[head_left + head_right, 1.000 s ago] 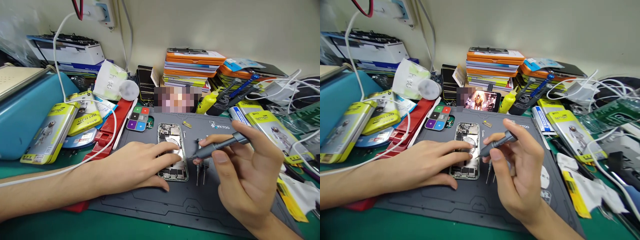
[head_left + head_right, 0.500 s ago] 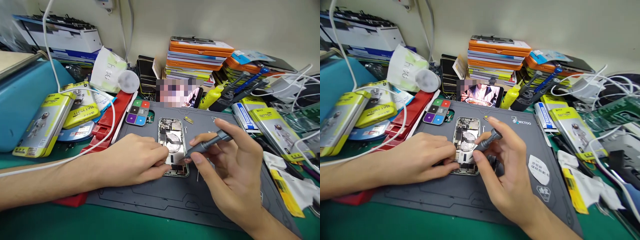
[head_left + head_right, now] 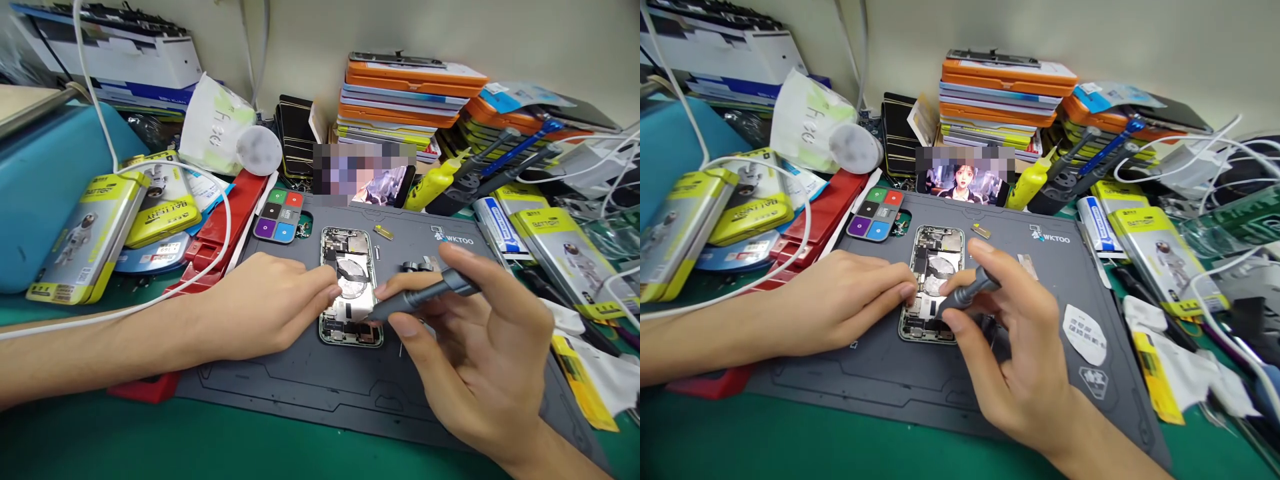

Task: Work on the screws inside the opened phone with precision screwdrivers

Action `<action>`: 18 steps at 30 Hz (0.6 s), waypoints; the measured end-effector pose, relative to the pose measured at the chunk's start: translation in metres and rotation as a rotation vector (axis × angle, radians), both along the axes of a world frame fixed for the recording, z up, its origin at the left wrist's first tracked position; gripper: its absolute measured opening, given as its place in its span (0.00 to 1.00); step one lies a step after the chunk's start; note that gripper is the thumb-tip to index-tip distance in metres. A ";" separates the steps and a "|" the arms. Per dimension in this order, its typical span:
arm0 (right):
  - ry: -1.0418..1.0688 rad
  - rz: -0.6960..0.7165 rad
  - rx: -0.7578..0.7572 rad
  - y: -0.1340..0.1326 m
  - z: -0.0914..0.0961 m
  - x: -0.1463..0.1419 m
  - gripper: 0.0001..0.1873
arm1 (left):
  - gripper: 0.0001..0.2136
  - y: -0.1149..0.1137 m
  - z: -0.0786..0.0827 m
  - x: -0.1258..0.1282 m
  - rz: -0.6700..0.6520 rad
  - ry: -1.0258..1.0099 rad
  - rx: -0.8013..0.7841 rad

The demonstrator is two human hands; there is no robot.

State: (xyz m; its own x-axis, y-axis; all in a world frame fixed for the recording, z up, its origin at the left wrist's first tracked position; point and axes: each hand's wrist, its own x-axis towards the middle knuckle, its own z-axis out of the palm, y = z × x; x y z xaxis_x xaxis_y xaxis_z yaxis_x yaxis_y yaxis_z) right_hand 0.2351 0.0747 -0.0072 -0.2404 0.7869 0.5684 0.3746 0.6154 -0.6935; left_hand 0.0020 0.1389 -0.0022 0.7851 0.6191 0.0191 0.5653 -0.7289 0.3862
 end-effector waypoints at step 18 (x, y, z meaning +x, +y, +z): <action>-0.127 0.006 0.025 -0.005 -0.009 0.009 0.41 | 0.14 0.001 -0.001 0.000 -0.017 -0.019 0.023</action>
State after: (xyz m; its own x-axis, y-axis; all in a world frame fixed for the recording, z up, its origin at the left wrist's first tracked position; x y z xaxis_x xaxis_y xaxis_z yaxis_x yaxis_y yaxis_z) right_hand 0.2440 0.0696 -0.0165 -0.3160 0.7710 0.5529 0.4545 0.6346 -0.6250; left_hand 0.0020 0.1397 -0.0027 0.7950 0.6047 0.0480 0.5455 -0.7473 0.3793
